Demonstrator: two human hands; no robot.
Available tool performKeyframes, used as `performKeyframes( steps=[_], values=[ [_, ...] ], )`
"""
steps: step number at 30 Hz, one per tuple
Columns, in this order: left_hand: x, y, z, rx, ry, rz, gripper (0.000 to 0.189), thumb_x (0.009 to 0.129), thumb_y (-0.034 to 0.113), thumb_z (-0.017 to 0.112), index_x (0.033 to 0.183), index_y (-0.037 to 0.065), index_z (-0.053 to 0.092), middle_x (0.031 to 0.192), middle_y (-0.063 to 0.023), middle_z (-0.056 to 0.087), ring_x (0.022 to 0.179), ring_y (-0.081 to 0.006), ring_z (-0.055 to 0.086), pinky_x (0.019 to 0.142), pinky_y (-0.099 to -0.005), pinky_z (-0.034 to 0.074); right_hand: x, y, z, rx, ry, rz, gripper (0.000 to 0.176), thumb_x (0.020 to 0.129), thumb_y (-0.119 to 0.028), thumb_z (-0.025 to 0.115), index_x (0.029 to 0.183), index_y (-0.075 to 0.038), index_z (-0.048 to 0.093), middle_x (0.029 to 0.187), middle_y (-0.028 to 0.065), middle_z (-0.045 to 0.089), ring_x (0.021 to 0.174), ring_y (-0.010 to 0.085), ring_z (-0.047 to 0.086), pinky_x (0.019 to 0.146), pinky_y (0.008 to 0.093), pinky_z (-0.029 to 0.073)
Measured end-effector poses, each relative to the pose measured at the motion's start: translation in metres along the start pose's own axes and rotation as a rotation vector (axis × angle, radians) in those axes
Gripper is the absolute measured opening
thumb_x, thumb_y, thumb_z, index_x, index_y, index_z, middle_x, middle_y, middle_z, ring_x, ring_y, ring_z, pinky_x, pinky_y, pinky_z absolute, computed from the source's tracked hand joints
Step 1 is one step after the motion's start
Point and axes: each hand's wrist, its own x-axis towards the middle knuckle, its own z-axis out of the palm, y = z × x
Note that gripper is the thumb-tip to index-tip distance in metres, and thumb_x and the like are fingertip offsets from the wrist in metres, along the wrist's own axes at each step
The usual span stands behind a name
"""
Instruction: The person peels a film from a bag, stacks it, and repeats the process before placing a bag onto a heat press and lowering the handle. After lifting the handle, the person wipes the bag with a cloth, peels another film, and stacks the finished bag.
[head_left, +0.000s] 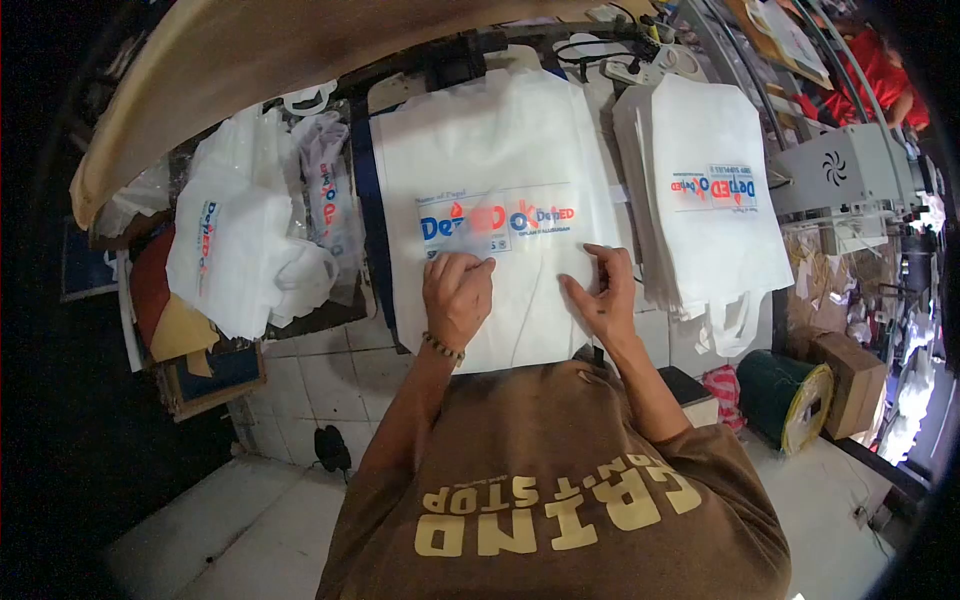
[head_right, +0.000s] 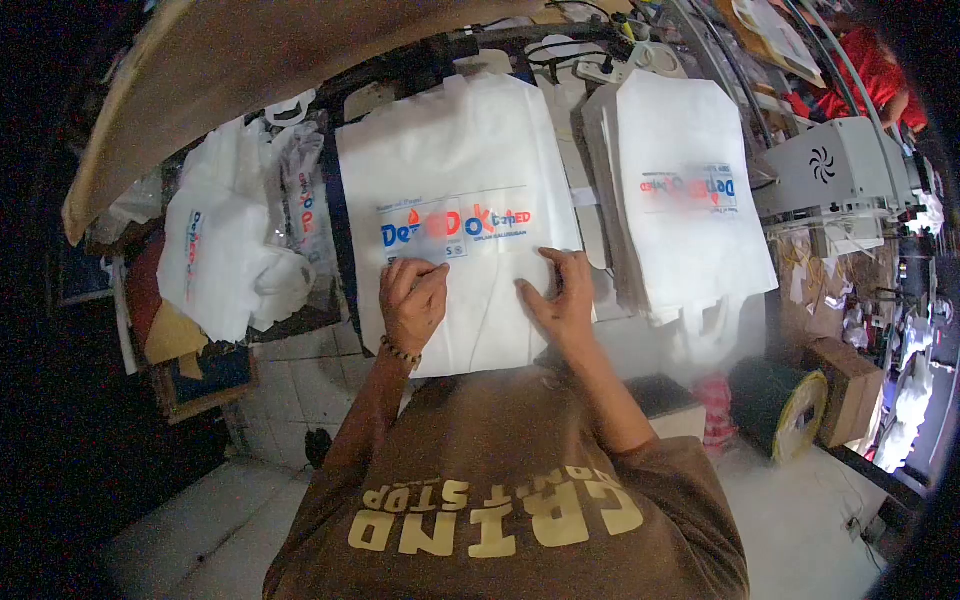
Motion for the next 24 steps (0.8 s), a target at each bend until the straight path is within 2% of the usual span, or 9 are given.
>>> performKeyframes(
  steps=[7, 11, 15, 17, 18, 21, 22, 23, 24],
  values=[
    [0.016, -0.01, -0.01, 0.046, 0.052, -0.062, 0.014, 0.075, 0.003, 0.076, 0.088, 0.009, 0.074, 0.084, -0.0033, 0.061, 0.083, -0.0262, 0.06, 0.075, -0.0409, 0.046, 0.001, -0.001, -0.001, -0.011, -0.007, 0.008, 0.053, 0.071, -0.009, 0.086, 0.117, -0.002, 0.062, 0.097, 0.0099, 0.055, 0.078, 0.0199, 0.053, 0.069, 0.0314, 0.046],
    [0.02, -0.014, -0.01, 0.032, -0.006, -0.159, 0.011, 0.078, 0.004, 0.073, 0.089, 0.008, 0.074, 0.086, -0.0044, 0.064, 0.087, -0.0271, 0.06, 0.077, -0.0432, 0.047, 0.001, -0.002, -0.001, -0.036, -0.016, 0.02, 0.053, 0.071, -0.009, 0.087, 0.117, -0.002, 0.062, 0.097, 0.0104, 0.055, 0.079, 0.0203, 0.054, 0.069, 0.0316, 0.046],
    [0.009, -0.02, -0.003, -0.091, -0.14, 0.006, 0.009, 0.081, 0.007, 0.073, 0.09, 0.008, 0.074, 0.087, -0.0059, 0.065, 0.09, -0.0276, 0.061, 0.078, -0.044, 0.047, 0.0, 0.002, 0.001, -0.037, -0.015, 0.014, 0.053, 0.071, -0.009, 0.086, 0.117, -0.001, 0.061, 0.098, 0.0098, 0.056, 0.079, 0.0192, 0.054, 0.07, 0.0309, 0.046],
    [0.012, -0.036, -0.001, 0.165, 0.037, -0.202, 0.011, 0.083, 0.009, 0.074, 0.093, 0.008, 0.073, 0.09, -0.0079, 0.066, 0.091, -0.0288, 0.061, 0.082, -0.0439, 0.047, -0.002, 0.006, 0.001, 0.023, -0.014, 0.015, 0.052, 0.074, -0.008, 0.085, 0.118, 0.0, 0.06, 0.098, 0.0083, 0.055, 0.079, 0.0158, 0.053, 0.071, 0.0284, 0.045],
    [0.027, -0.029, -0.01, 0.221, 0.138, -0.191, 0.016, 0.083, 0.01, 0.074, 0.099, 0.008, 0.072, 0.098, -0.0105, 0.066, 0.092, -0.0305, 0.061, 0.086, -0.0434, 0.047, -0.003, 0.004, -0.001, 0.013, -0.007, 0.022, 0.052, 0.074, -0.008, 0.085, 0.118, 0.0, 0.06, 0.098, 0.0083, 0.055, 0.079, 0.0158, 0.053, 0.071, 0.0284, 0.045],
    [0.046, -0.011, -0.018, 0.189, 0.107, -0.21, 0.023, 0.082, 0.01, 0.075, 0.104, 0.007, 0.071, 0.106, -0.0118, 0.066, 0.096, -0.0312, 0.061, 0.088, -0.0444, 0.046, 0.0, -0.002, -0.005, 0.23, -0.018, 0.143, 0.043, 0.08, -0.01, 0.081, 0.118, -0.002, 0.062, 0.1, 0.0091, 0.059, 0.086, 0.0177, 0.057, 0.075, 0.0295, 0.047],
    [0.043, -0.012, -0.011, 0.025, -0.041, -0.15, 0.028, 0.081, 0.012, 0.077, 0.107, 0.006, 0.071, 0.11, -0.011, 0.065, 0.103, -0.0309, 0.059, 0.09, -0.0449, 0.046, 0.0, -0.002, -0.006, 0.319, -0.025, 0.256, 0.041, 0.082, -0.009, 0.079, 0.119, -0.002, 0.062, 0.098, 0.0064, 0.059, 0.085, 0.0142, 0.055, 0.074, 0.0267, 0.046],
    [0.044, -0.005, -0.006, 0.023, -0.04, -0.15, 0.028, 0.081, 0.012, 0.077, 0.107, 0.006, 0.071, 0.11, -0.011, 0.065, 0.103, -0.0309, 0.059, 0.09, -0.0449, 0.046, 0.001, -0.002, -0.008, 0.409, -0.031, 0.37, 0.04, 0.083, -0.007, 0.078, 0.119, -0.002, 0.062, 0.096, 0.0036, 0.059, 0.083, 0.0108, 0.054, 0.074, 0.0239, 0.045],
    [0.047, 0.009, 0.003, -0.204, -0.137, -0.16, 0.029, 0.08, 0.014, 0.078, 0.107, 0.005, 0.071, 0.112, -0.0103, 0.066, 0.104, -0.0306, 0.06, 0.092, -0.0449, 0.046, 0.004, -0.003, -0.013, 0.405, -0.102, 0.368, 0.046, 0.087, -0.003, 0.072, 0.13, -0.003, 0.056, 0.098, 0.0043, 0.063, 0.086, 0.0114, 0.058, 0.078, 0.0248, 0.048]
  ],
)
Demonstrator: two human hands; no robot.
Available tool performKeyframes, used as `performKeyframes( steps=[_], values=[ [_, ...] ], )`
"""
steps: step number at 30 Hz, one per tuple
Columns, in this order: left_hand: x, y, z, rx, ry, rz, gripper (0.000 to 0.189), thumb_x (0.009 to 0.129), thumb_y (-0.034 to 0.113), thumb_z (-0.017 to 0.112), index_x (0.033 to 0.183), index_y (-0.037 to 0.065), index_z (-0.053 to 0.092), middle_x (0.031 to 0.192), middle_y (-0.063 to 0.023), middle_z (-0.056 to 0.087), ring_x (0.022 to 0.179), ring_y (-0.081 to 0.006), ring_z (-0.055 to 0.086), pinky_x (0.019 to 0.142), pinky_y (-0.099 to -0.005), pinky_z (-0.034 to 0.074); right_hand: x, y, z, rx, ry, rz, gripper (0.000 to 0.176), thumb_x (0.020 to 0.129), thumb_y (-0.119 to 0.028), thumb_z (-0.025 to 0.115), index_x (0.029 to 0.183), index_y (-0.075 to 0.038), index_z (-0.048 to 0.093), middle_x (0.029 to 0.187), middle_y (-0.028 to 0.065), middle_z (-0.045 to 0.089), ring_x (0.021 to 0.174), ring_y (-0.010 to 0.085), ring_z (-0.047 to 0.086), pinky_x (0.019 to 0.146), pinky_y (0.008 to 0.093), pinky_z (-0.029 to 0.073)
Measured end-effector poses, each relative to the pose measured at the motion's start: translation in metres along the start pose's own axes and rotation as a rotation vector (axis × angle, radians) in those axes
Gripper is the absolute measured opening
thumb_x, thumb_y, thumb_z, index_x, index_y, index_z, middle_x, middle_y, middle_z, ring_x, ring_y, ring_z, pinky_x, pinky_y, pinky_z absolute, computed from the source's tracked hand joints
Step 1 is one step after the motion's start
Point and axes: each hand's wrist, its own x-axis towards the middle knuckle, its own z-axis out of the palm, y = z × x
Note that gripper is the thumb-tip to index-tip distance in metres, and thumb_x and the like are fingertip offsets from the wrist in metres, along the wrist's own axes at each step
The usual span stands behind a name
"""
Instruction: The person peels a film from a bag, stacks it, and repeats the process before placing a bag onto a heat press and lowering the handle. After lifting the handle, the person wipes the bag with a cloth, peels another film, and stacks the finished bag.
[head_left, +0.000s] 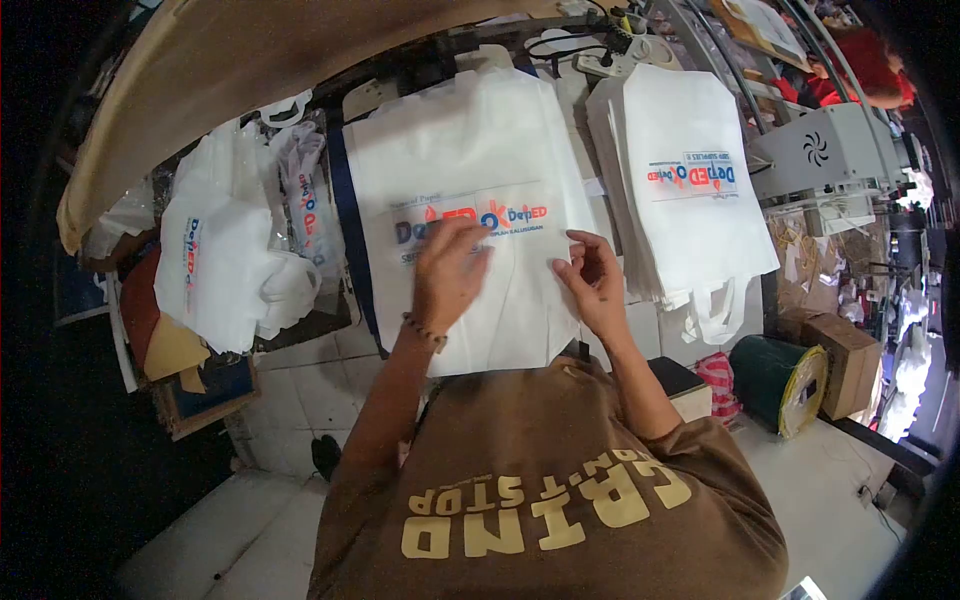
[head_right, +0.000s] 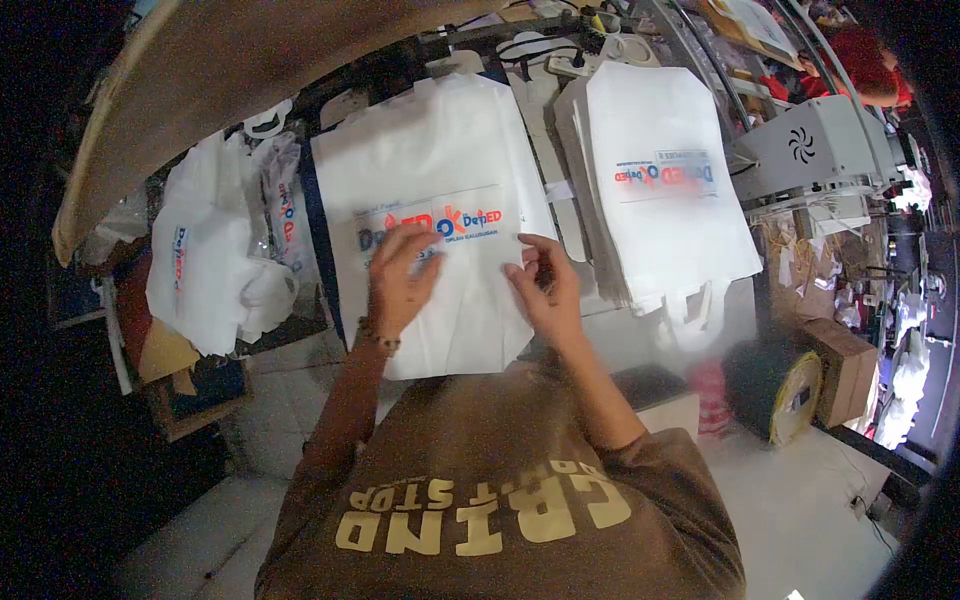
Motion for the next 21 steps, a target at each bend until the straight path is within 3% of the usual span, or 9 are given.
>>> performKeyframes(
  steps=[1, 3, 6, 9, 13, 14, 16, 19, 21],
  values=[
    [0.002, 0.01, 0.01, -0.218, -0.114, -0.004, 0.03, 0.079, 0.015, 0.079, 0.106, 0.005, 0.07, 0.113, -0.0095, 0.066, 0.105, -0.0303, 0.06, 0.093, -0.0449, 0.046, 0.001, -0.007, 0.0, -0.001, 0.001, -0.003, 0.046, 0.087, -0.003, 0.072, 0.13, -0.003, 0.056, 0.098, 0.0043, 0.063, 0.086, 0.0114, 0.058, 0.078, 0.0248, 0.048],
    [0.007, 0.023, 0.025, -0.175, -0.102, 0.062, 0.031, 0.079, 0.017, 0.079, 0.106, 0.005, 0.071, 0.115, -0.009, 0.066, 0.104, -0.0301, 0.061, 0.093, -0.0441, 0.046, 0.004, -0.021, 0.001, 0.391, -0.147, 0.11, 0.056, 0.092, 0.001, 0.063, 0.144, -0.005, 0.043, 0.108, 0.0097, 0.068, 0.094, 0.0131, 0.063, 0.083, 0.0269, 0.05],
    [0.013, 0.031, 0.034, -0.126, -0.108, 0.12, 0.03, 0.079, 0.019, 0.08, 0.103, 0.005, 0.072, 0.116, -0.0083, 0.067, 0.105, -0.0296, 0.062, 0.094, -0.0424, 0.047, 0.007, -0.02, -0.003, 0.487, -0.238, 0.184, 0.064, 0.094, 0.005, 0.056, 0.152, -0.008, 0.031, 0.118, 0.0154, 0.068, 0.101, 0.0141, 0.064, 0.087, 0.0283, 0.051],
    [0.016, 0.029, 0.038, -0.14, -0.158, 0.101, 0.025, 0.079, 0.02, 0.08, 0.098, 0.005, 0.074, 0.111, -0.0073, 0.07, 0.103, -0.0284, 0.064, 0.093, -0.0412, 0.048, 0.007, -0.016, -0.005, 0.528, -0.27, 0.19, 0.066, 0.094, 0.005, 0.056, 0.153, -0.008, 0.03, 0.119, 0.0145, 0.069, 0.103, 0.014, 0.064, 0.089, 0.0283, 0.05],
    [0.021, 0.022, 0.041, -0.244, -0.156, 0.071, 0.018, 0.081, 0.018, 0.078, 0.088, 0.003, 0.075, 0.096, -0.0076, 0.073, 0.089, -0.0264, 0.067, 0.086, -0.0404, 0.051, 0.005, -0.01, -0.005, 0.488, -0.262, 0.158, 0.064, 0.095, 0.005, 0.055, 0.153, -0.008, 0.03, 0.117, 0.0122, 0.07, 0.102, 0.0132, 0.064, 0.089, 0.0281, 0.05],
    [0.023, 0.019, 0.041, -0.245, -0.157, 0.071, 0.018, 0.081, 0.018, 0.078, 0.088, 0.003, 0.075, 0.096, -0.0076, 0.073, 0.089, -0.0264, 0.067, 0.086, -0.0404, 0.051, 0.004, -0.007, -0.005, 0.43, -0.257, 0.137, 0.062, 0.095, 0.005, 0.056, 0.151, -0.009, 0.033, 0.11, 0.0078, 0.068, 0.096, 0.0102, 0.061, 0.085, 0.0257, 0.048],
    [0.025, 0.012, 0.039, -0.355, -0.288, -0.053, 0.016, 0.083, 0.015, 0.078, 0.092, 0.001, 0.075, 0.096, -0.0104, 0.073, 0.082, -0.0243, 0.069, 0.075, -0.0346, 0.055, 0.003, -0.004, -0.004, 0.37, -0.252, 0.12, 0.06, 0.095, 0.005, 0.057, 0.15, -0.009, 0.037, 0.104, 0.0034, 0.067, 0.09, 0.0071, 0.058, 0.081, 0.0233, 0.046],
    [0.037, 0.001, 0.037, -0.291, -0.391, -0.186, 0.015, 0.085, 0.012, 0.077, 0.093, 0.0, 0.074, 0.092, -0.0104, 0.072, 0.079, -0.0229, 0.07, 0.071, -0.033, 0.055, 0.002, 0.0, -0.003, 0.292, -0.272, 0.072, 0.055, 0.094, 0.006, 0.055, 0.146, -0.008, 0.041, 0.099, 0.0005, 0.062, 0.087, 0.006, 0.053, 0.078, 0.0223, 0.044],
    [0.039, 0.002, 0.035, -0.294, -0.433, -0.227, 0.017, 0.085, 0.014, 0.077, 0.095, 0.001, 0.074, 0.091, -0.0091, 0.071, 0.082, -0.0225, 0.07, 0.073, -0.0345, 0.055, 0.002, 0.004, -0.004, 0.073, -0.256, -0.02, 0.049, 0.094, 0.006, 0.054, 0.141, -0.007, 0.044, 0.1, 0.001, 0.061, 0.09, 0.0057, 0.053, 0.079, 0.0215, 0.043]
  ],
)
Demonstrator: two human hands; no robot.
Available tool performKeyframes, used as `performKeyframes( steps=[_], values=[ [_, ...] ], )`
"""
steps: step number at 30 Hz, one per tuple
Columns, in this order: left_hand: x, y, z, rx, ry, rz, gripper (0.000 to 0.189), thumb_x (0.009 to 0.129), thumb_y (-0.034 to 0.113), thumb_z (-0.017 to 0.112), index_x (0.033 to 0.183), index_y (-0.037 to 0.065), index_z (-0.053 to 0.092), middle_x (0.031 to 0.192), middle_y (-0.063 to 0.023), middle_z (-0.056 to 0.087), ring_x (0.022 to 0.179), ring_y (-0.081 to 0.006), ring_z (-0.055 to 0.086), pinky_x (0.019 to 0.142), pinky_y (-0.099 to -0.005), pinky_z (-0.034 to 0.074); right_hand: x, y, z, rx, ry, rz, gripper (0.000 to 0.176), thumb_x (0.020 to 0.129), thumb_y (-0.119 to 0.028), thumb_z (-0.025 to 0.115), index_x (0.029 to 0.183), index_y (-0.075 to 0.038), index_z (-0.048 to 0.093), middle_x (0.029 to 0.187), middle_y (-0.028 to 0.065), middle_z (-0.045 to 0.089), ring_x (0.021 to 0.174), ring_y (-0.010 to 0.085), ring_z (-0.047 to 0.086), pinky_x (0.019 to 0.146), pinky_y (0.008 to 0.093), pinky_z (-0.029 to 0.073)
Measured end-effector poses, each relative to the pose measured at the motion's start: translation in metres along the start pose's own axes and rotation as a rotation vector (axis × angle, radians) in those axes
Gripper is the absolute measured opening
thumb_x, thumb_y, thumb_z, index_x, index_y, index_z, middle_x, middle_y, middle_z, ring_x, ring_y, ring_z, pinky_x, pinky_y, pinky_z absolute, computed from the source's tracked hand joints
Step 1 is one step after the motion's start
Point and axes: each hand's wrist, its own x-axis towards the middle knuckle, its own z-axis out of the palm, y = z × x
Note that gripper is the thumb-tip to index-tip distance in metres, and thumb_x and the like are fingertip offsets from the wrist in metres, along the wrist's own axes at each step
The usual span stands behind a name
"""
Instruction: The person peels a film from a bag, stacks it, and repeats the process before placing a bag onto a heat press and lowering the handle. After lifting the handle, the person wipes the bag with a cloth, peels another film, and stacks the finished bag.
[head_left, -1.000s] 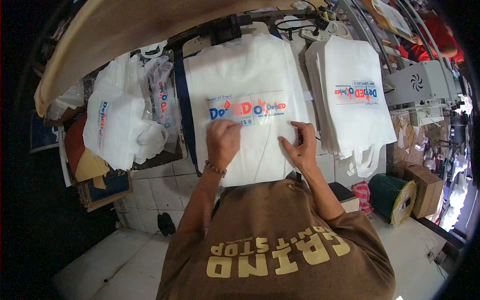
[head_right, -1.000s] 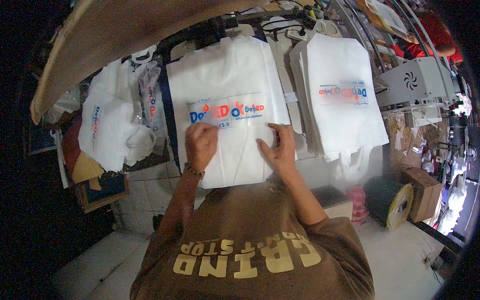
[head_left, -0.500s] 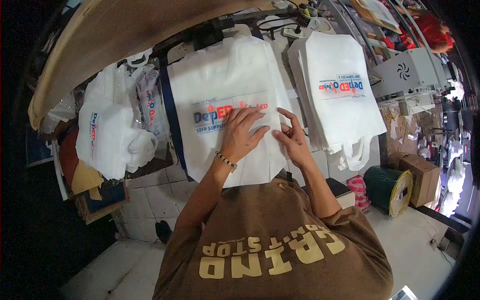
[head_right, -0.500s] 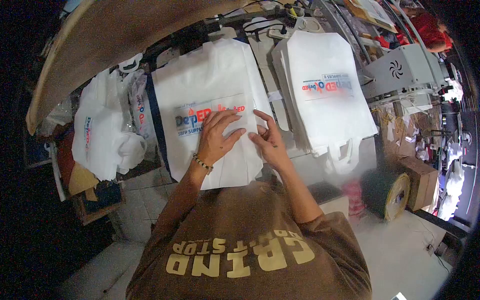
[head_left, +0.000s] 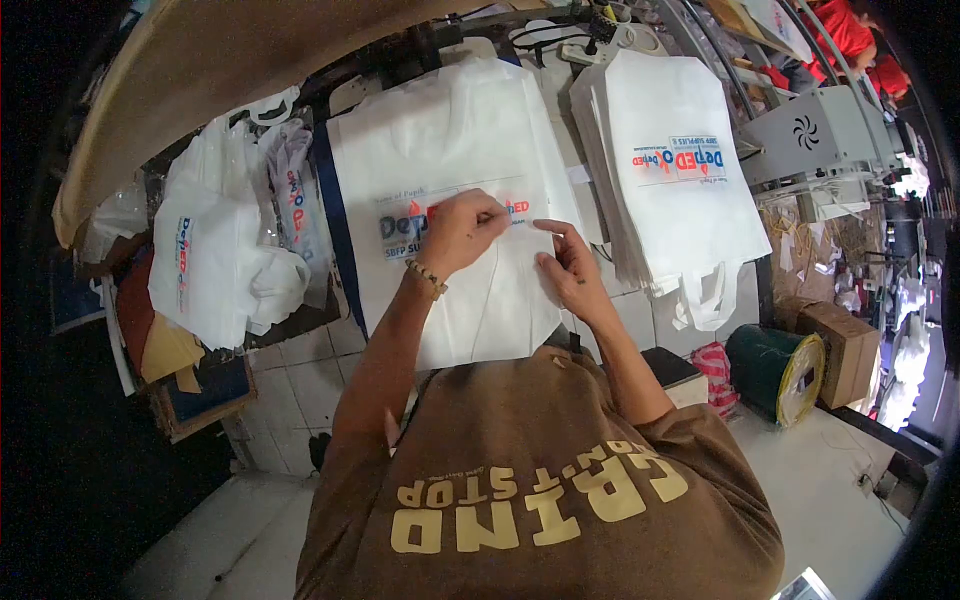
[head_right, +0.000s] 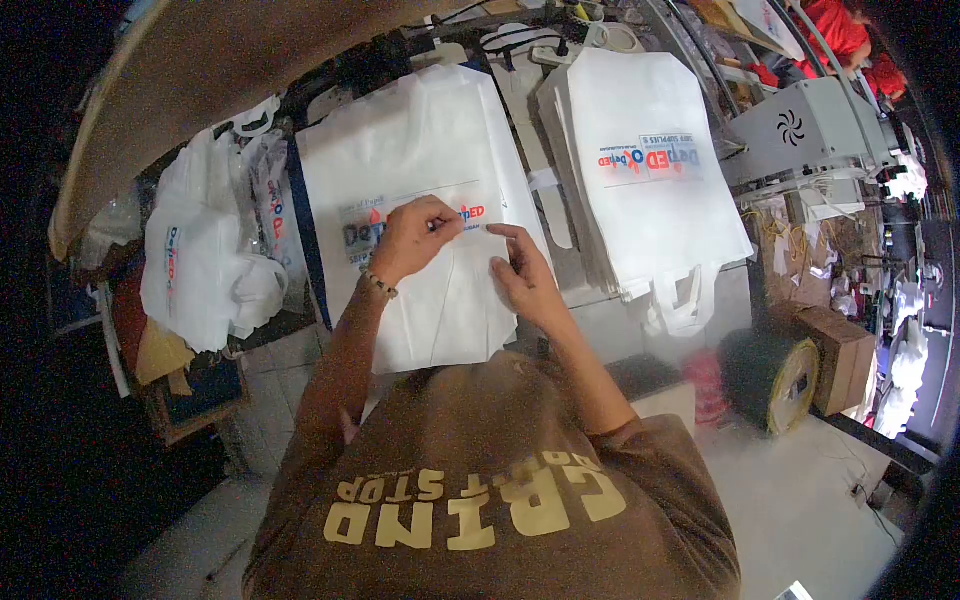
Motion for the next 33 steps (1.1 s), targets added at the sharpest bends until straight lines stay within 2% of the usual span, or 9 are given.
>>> performKeyframes(
  steps=[3, 5, 8, 13, 15, 19, 21, 27, 33],
  values=[
    [-0.006, 0.008, 0.005, 0.085, -0.042, 0.227, 0.018, 0.085, 0.015, 0.077, 0.096, 0.001, 0.073, 0.094, -0.0102, 0.07, 0.085, -0.0233, 0.069, 0.074, -0.0352, 0.055, 0.001, -0.002, 0.002, 0.21, -0.009, 0.061, 0.047, 0.094, 0.006, 0.053, 0.139, -0.006, 0.042, 0.116, 0.0113, 0.063, 0.107, 0.0138, 0.058, 0.093, 0.0271, 0.044],
    [-0.009, 0.014, 0.006, 0.286, 0.059, 0.393, 0.018, 0.085, 0.015, 0.077, 0.095, 0.001, 0.073, 0.095, -0.0112, 0.069, 0.087, -0.0245, 0.069, 0.075, -0.0358, 0.054, 0.0, -0.009, 0.002, 0.264, -0.018, 0.092, 0.047, 0.095, 0.006, 0.052, 0.138, -0.005, 0.041, 0.117, 0.0118, 0.063, 0.107, 0.014, 0.058, 0.092, 0.0264, 0.044],
    [-0.005, 0.001, 0.013, 0.275, 0.1, 0.441, 0.018, 0.084, 0.015, 0.077, 0.094, 0.001, 0.072, 0.092, -0.0122, 0.068, 0.081, -0.0254, 0.068, 0.072, -0.0351, 0.054, -0.001, -0.012, -0.002, 0.235, -0.029, 0.147, 0.047, 0.095, 0.007, 0.051, 0.139, -0.005, 0.04, 0.118, 0.0129, 0.062, 0.107, 0.0142, 0.058, 0.091, 0.0257, 0.044],
    [0.006, -0.003, 0.002, 0.124, 0.0, 0.159, 0.019, 0.083, 0.016, 0.078, 0.091, 0.0, 0.073, 0.088, -0.0117, 0.068, 0.075, -0.023, 0.068, 0.069, -0.0333, 0.054, -0.001, -0.014, 0.003, 0.211, -0.056, 0.11, 0.047, 0.095, 0.008, 0.049, 0.139, -0.005, 0.039, 0.123, 0.0143, 0.061, 0.112, 0.0152, 0.058, 0.095, 0.0272, 0.044],
    [0.01, -0.004, -0.002, 0.15, -0.034, 0.099, 0.019, 0.083, 0.017, 0.079, 0.09, 0.0, 0.074, 0.087, -0.0114, 0.068, 0.074, -0.0216, 0.068, 0.069, -0.0327, 0.054, -0.002, -0.02, 0.006, 0.172, 0.021, 0.069, 0.044, 0.093, 0.007, 0.055, 0.134, -0.008, 0.048, 0.082, -0.0066, 0.036, 0.075, 0.0052, 0.036, 0.069, 0.0217, 0.034],
    [0.015, -0.009, -0.004, 0.041, -0.075, 0.02, 0.02, 0.083, 0.016, 0.08, 0.091, -0.001, 0.075, 0.086, -0.0103, 0.069, 0.076, -0.0176, 0.067, 0.071, -0.0313, 0.054, -0.001, -0.01, 0.006, 0.191, 0.03, 0.069, 0.043, 0.093, 0.006, 0.054, 0.133, -0.008, 0.048, 0.084, -0.0063, 0.035, 0.076, 0.0054, 0.034, 0.069, 0.0214, 0.032],
    [0.016, -0.011, -0.003, 0.033, -0.078, 0.022, 0.02, 0.083, 0.016, 0.08, 0.092, -0.001, 0.075, 0.086, -0.01, 0.069, 0.076, -0.0168, 0.067, 0.071, -0.0309, 0.053, 0.0, -0.008, 0.003, 0.151, -0.03, 0.095, 0.046, 0.093, 0.008, 0.049, 0.137, -0.004, 0.041, 0.129, 0.0134, 0.056, 0.122, 0.0163, 0.052, 0.102, 0.0284, 0.039],
    [0.016, -0.002, -0.007, 0.099, -0.015, -0.019, 0.018, 0.083, 0.015, 0.079, 0.091, -0.001, 0.075, 0.084, -0.0112, 0.069, 0.076, -0.0182, 0.069, 0.07, -0.0311, 0.054, 0.001, 0.004, 0.003, 0.094, -0.001, 0.006, 0.044, 0.092, 0.006, 0.052, 0.135, -0.002, 0.047, 0.119, 0.0077, 0.057, 0.106, 0.0122, 0.053, 0.094, 0.0258, 0.041],
    [0.027, -0.013, -0.017, 0.131, 0.07, 0.072, 0.015, 0.085, 0.013, 0.076, 0.089, -0.001, 0.075, 0.084, -0.0121, 0.069, 0.075, -0.0213, 0.07, 0.07, -0.0318, 0.055, 0.001, 0.008, 0.0, 0.048, -0.026, 0.004, 0.042, 0.092, 0.003, 0.052, 0.135, 0.0, 0.052, 0.116, 0.0065, 0.059, 0.103, 0.0113, 0.052, 0.091, 0.025, 0.041]
  ],
)
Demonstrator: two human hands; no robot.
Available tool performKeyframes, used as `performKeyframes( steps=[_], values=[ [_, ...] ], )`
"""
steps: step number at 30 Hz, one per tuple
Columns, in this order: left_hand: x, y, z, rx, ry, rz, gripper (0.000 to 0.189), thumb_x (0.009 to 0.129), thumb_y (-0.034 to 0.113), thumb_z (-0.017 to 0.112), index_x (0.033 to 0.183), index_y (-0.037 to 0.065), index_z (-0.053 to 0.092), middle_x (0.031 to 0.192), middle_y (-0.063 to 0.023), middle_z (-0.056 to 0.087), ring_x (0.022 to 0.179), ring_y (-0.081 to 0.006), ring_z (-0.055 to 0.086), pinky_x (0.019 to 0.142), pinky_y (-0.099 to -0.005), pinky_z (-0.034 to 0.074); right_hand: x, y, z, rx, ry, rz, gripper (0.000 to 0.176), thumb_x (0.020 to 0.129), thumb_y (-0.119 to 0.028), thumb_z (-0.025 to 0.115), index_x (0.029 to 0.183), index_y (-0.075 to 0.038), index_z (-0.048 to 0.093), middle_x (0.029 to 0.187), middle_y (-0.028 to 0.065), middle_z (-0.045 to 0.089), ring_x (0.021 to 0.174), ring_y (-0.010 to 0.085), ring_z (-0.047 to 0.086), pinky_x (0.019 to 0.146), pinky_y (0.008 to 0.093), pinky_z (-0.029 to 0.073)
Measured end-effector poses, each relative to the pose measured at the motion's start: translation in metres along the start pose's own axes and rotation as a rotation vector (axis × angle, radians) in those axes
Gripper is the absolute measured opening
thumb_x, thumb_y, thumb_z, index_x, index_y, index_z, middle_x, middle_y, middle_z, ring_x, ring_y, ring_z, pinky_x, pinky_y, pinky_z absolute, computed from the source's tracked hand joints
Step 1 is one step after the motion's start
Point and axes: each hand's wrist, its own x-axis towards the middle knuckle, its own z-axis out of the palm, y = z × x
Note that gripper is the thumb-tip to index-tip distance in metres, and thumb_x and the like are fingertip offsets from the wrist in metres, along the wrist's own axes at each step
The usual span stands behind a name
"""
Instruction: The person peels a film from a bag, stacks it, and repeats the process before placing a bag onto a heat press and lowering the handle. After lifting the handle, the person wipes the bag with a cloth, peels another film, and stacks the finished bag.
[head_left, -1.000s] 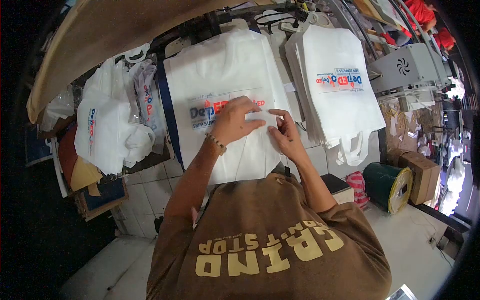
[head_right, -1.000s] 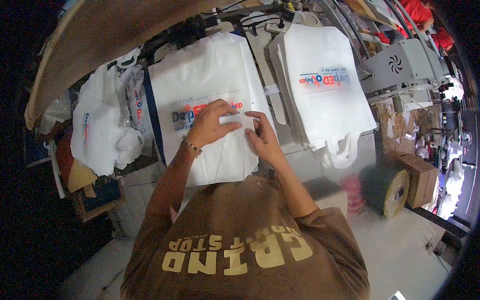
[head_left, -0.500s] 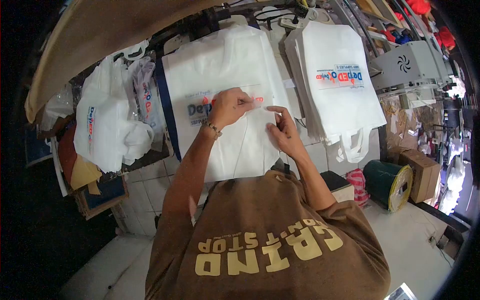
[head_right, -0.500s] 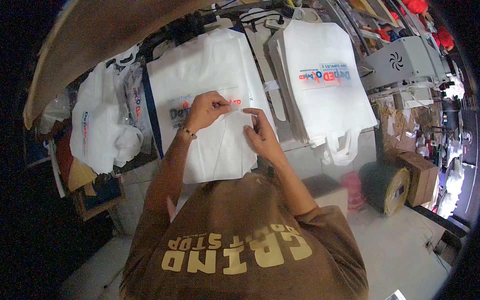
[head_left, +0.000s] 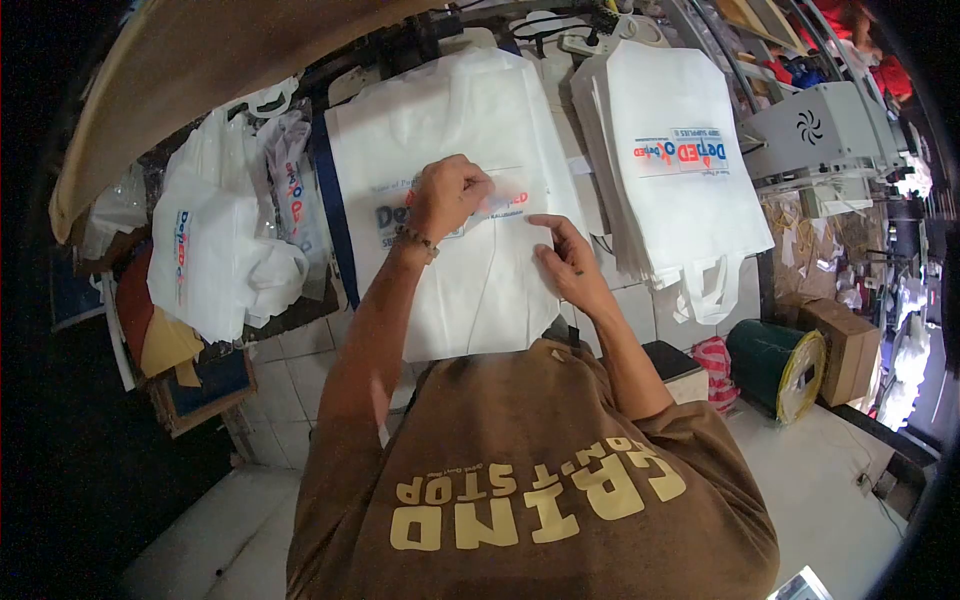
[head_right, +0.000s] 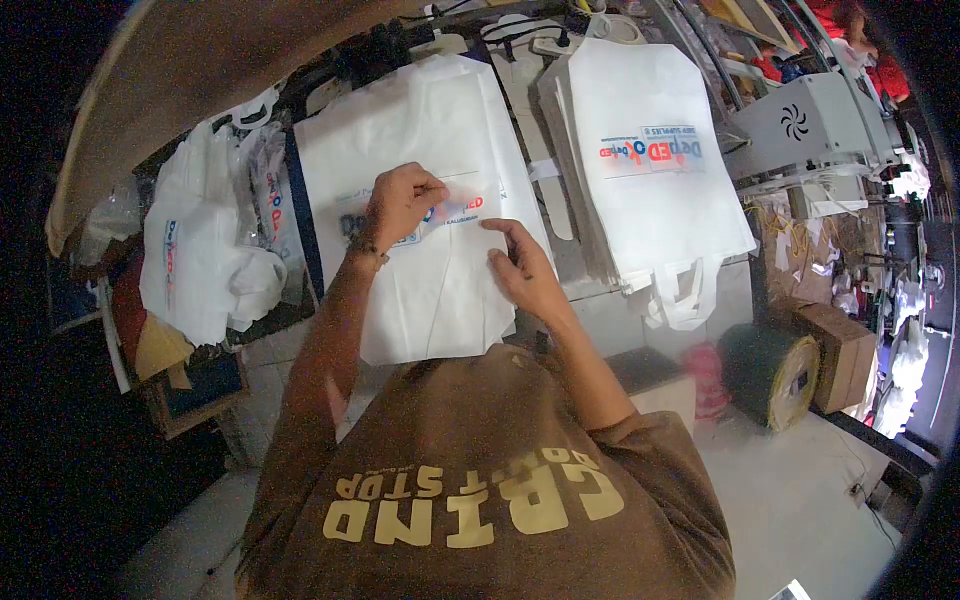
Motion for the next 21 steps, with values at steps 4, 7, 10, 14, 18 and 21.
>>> performKeyframes(
  steps=[4, 7, 10, 14, 18, 21],
  values=[
    [0.007, -0.002, -0.013, -0.063, -0.031, -0.039, 0.013, 0.086, 0.013, 0.075, 0.09, 0.0, 0.075, 0.084, -0.0118, 0.07, 0.077, -0.0202, 0.07, 0.073, -0.0312, 0.056, -0.001, 0.002, 0.001, 0.024, 0.006, 0.024, 0.042, 0.092, 0.002, 0.053, 0.134, 0.001, 0.052, 0.118, 0.0068, 0.06, 0.103, 0.0116, 0.052, 0.092, 0.0257, 0.041],
    [0.013, -0.01, -0.015, -0.079, -0.039, -0.05, 0.013, 0.087, 0.012, 0.075, 0.09, 0.0, 0.075, 0.086, -0.0113, 0.07, 0.079, -0.0197, 0.07, 0.074, -0.0312, 0.056, 0.0, -0.001, 0.002, -0.034, 0.017, 0.018, 0.041, 0.093, 0.002, 0.053, 0.134, 0.001, 0.052, 0.121, 0.0087, 0.06, 0.108, 0.0132, 0.053, 0.096, 0.027, 0.04],
    [0.02, -0.015, -0.023, -0.029, -0.018, -0.055, 0.013, 0.086, 0.013, 0.075, 0.091, 0.0, 0.075, 0.087, -0.0112, 0.07, 0.08, -0.0199, 0.07, 0.076, -0.0316, 0.056, 0.0, -0.007, 0.002, -0.004, 0.016, 0.027, 0.04, 0.094, 0.004, 0.052, 0.134, 0.0, 0.053, 0.12, 0.0037, 0.059, 0.108, 0.0089, 0.051, 0.094, 0.0233, 0.038],
    [0.028, -0.03, -0.03, 0.007, 0.031, -0.044, 0.015, 0.085, 0.013, 0.076, 0.091, 0.0, 0.075, 0.089, -0.012, 0.071, 0.081, -0.0205, 0.07, 0.076, -0.0318, 0.055, -0.001, -0.009, 0.002, 0.011, 0.016, 0.058, 0.039, 0.096, 0.003, 0.052, 0.135, -0.001, 0.053, 0.118, 0.0032, 0.059, 0.107, 0.0092, 0.051, 0.094, 0.0235, 0.038],
    [0.038, -0.043, -0.041, 0.036, 0.063, -0.036, 0.015, 0.084, 0.013, 0.076, 0.09, 0.0, 0.075, 0.089, -0.0123, 0.071, 0.08, -0.0206, 0.069, 0.074, -0.0314, 0.055, -0.002, -0.013, 0.002, 0.044, 0.008, 0.15, 0.039, 0.096, 0.002, 0.051, 0.135, -0.002, 0.053, 0.116, 0.0032, 0.059, 0.105, 0.0094, 0.052, 0.094, 0.0238, 0.039],
    [0.047, -0.054, -0.052, 0.076, 0.164, 0.016, 0.011, 0.083, 0.012, 0.075, 0.088, 0.001, 0.075, 0.084, -0.0126, 0.069, 0.076, -0.0241, 0.069, 0.071, -0.034, 0.055, -0.002, -0.01, 0.0, -0.017, -0.011, 0.125, 0.039, 0.097, 0.002, 0.052, 0.135, -0.002, 0.053, 0.116, 0.0034, 0.059, 0.105, 0.0093, 0.052, 0.093, 0.024, 0.039]
  ],
)
